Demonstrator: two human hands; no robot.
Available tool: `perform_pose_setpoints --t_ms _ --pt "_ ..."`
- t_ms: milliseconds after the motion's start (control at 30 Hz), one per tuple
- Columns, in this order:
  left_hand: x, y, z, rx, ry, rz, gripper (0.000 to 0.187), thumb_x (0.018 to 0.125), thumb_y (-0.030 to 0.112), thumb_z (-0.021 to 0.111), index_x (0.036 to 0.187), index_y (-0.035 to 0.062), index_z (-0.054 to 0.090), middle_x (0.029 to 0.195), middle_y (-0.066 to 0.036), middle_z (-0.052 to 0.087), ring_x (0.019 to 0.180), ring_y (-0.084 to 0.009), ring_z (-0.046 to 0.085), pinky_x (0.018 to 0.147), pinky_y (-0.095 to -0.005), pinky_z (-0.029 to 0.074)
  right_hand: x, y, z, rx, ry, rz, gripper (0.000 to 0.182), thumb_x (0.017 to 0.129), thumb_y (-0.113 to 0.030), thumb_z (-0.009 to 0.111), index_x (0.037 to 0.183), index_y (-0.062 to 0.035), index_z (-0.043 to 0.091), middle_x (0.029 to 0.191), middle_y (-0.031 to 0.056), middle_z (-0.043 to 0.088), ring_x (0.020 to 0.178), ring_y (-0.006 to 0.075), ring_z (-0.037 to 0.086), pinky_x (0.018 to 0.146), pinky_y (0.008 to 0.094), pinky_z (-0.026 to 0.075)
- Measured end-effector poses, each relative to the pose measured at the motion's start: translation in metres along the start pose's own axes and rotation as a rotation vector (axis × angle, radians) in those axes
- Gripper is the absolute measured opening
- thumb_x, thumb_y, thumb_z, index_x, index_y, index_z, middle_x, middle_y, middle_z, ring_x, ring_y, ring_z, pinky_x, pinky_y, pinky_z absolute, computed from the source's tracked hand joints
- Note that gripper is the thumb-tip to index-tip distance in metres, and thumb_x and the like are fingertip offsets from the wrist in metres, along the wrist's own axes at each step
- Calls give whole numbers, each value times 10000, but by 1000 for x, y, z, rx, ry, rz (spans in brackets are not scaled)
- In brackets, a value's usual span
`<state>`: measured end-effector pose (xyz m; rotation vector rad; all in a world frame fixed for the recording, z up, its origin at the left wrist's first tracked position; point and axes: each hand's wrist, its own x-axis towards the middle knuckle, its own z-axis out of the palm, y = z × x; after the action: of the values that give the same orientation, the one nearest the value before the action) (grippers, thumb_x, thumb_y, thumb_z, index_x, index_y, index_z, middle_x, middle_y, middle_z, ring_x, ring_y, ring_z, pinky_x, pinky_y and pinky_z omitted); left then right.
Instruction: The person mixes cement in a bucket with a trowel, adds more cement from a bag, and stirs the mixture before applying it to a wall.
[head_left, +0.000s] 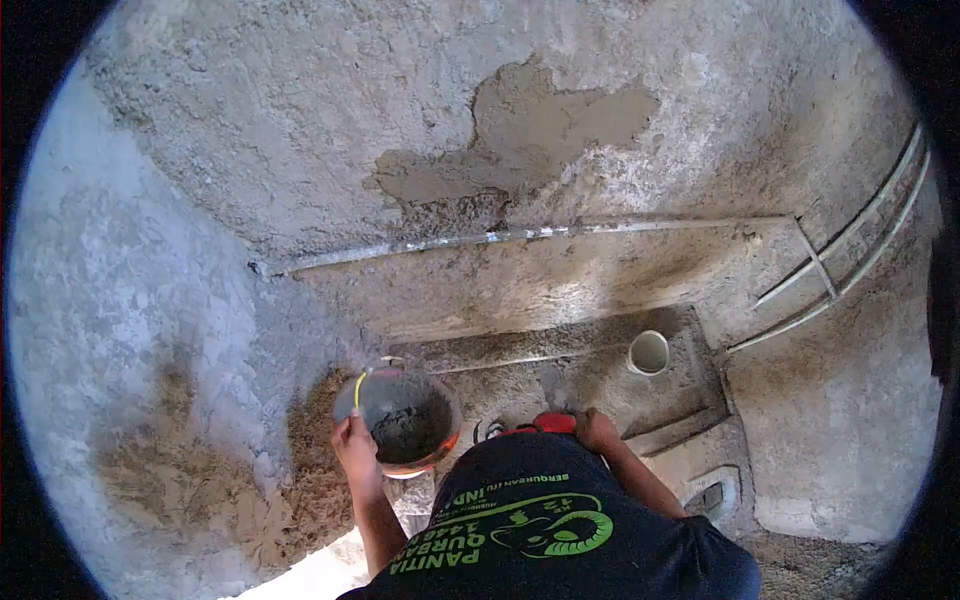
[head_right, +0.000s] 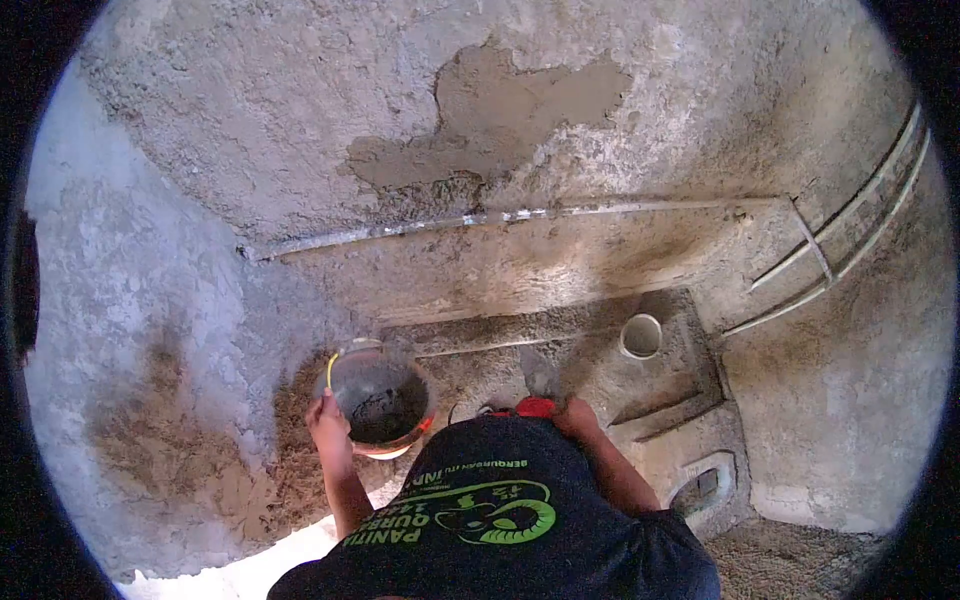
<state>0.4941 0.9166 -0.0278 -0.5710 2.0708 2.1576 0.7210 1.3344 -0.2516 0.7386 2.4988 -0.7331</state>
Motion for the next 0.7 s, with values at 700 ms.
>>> perform_pose_setpoints --t_ms 700 --pt "0 -25 -42 55 222 -81 336 1025 213 606 704 155 528 608 76 417 479 -36 370 432 -236 257 8 -84 -85 -40 -158 -33 594 904 -562 586 1098 -10 691 1082 283 693 1059 464 657 930 530 515"
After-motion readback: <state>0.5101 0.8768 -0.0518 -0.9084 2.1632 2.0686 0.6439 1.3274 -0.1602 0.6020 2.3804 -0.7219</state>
